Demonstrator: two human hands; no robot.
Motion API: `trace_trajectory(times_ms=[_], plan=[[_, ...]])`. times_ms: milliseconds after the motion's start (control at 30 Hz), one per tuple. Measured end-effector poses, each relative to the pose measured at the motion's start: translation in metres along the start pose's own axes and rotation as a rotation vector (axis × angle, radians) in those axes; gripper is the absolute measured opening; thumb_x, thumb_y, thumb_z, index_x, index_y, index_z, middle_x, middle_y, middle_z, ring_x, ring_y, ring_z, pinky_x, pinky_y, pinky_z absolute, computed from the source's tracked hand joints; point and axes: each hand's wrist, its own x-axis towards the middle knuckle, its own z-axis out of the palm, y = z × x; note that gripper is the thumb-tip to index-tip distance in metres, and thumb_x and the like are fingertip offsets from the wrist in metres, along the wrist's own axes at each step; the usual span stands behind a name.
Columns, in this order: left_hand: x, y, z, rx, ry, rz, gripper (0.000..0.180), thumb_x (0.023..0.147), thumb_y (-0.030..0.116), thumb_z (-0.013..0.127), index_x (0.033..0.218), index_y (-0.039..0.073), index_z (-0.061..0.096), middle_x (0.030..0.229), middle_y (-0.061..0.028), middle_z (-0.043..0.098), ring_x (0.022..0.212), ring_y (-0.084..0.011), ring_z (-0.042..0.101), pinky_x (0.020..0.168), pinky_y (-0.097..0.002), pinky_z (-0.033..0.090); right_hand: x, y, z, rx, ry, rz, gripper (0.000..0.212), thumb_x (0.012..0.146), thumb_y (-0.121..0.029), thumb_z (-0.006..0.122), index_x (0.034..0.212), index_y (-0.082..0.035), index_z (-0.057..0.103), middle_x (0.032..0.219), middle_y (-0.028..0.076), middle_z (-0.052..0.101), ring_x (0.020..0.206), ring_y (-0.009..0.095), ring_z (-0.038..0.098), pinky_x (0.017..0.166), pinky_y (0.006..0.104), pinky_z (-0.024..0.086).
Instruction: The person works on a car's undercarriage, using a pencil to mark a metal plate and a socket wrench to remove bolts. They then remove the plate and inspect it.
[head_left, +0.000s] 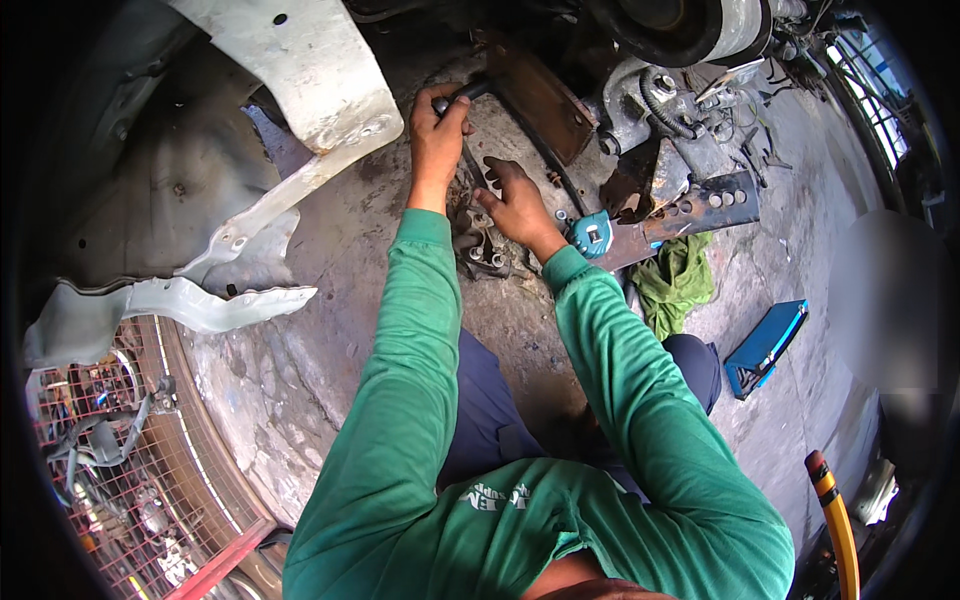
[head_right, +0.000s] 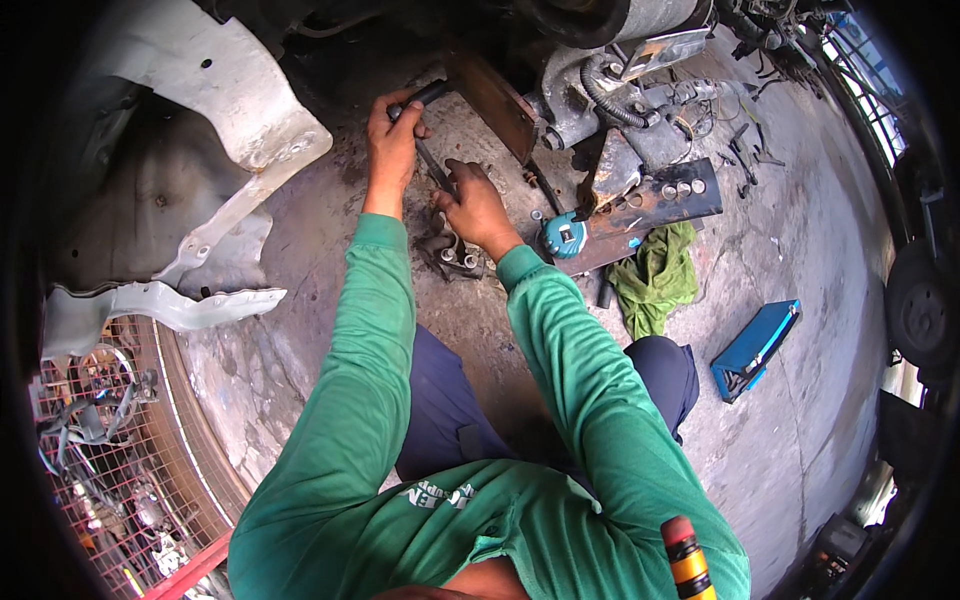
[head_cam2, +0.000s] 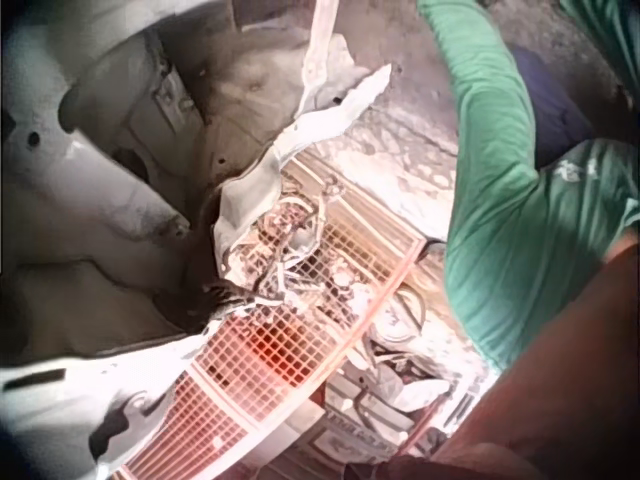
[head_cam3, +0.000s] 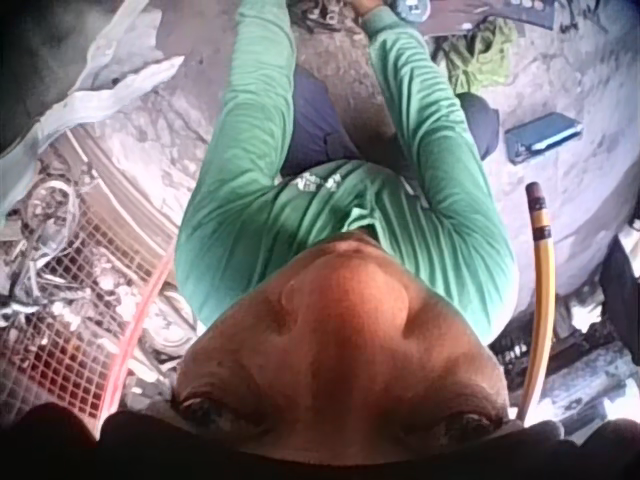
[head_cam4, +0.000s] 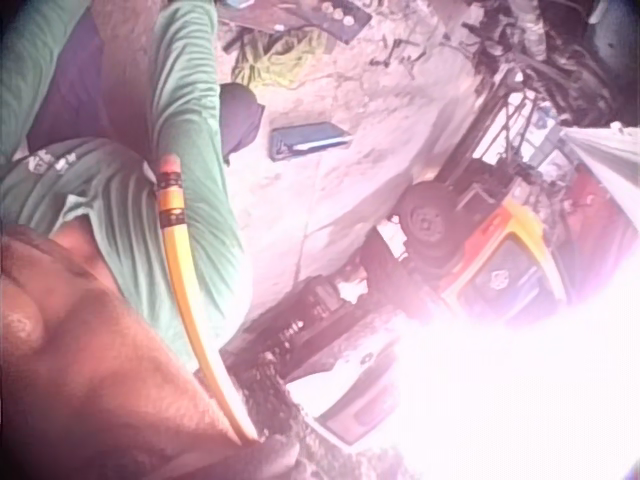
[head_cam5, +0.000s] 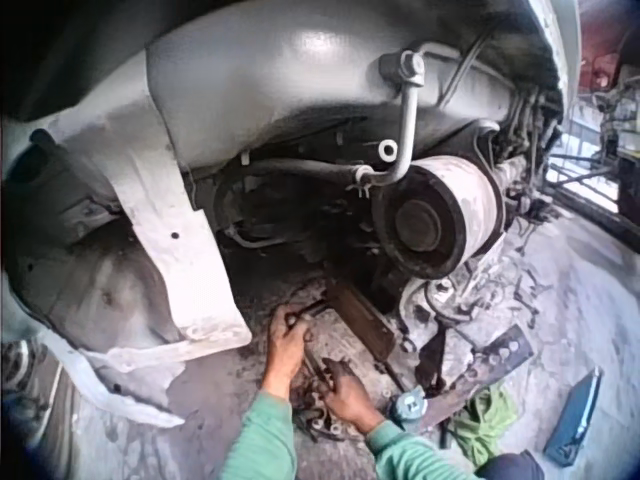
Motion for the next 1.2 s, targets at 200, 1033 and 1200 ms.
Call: trace_trajectory(times_ms=[200, 1033, 1200], plan=[[0.003, -0.002, -0.003, -0.264, -0.112, -0.095, 0.019, 0.093, 0.01, 0.068, 0.109, 0.001, 0.062, 0.081, -0.005, 0.063, 0.064, -0.01, 0.058, 0.06, -0.0264, 0.05, 0.002, 0.003, 0.001, 0.053, 0.02, 0.0, 0.06, 0.086, -0.022, 0.073, 0.138, 0.003, 0.054, 0.125, 0.029, 0.06, 0.114, 0.043, 0.062, 0.099, 0.0475, 0.049], [-0.024, -0.154, -0.012, -0.006, 0.155, -0.427, 0.039, 0.098, 0.037, 0.068, 0.105, -0.002, 0.072, 0.093, -0.0081, 0.07, 0.077, -0.0189, 0.062, 0.071, -0.0411, 0.052, -0.116, -0.158, -0.248, -0.284, 0.485, -0.608, 0.033, 0.079, -0.018, 0.082, 0.103, 0.0, 0.07, 0.082, 0.013, 0.066, 0.073, 0.034, 0.063, 0.066, 0.0408, 0.05], [-0.007, -0.137, -0.005, 0.226, 0.183, -0.512, 0.035, 0.098, 0.035, 0.065, 0.087, 0.003, 0.07, 0.076, -0.0055, 0.063, 0.057, -0.0187, 0.048, 0.054, -0.0403, 0.046, -0.066, -0.105, -0.256, -0.859, 0.507, -0.353, 0.034, 0.082, -0.028, 0.076, 0.107, -0.008, 0.065, 0.109, 0.011, 0.062, 0.095, 0.032, 0.063, 0.084, 0.0472, 0.048]])
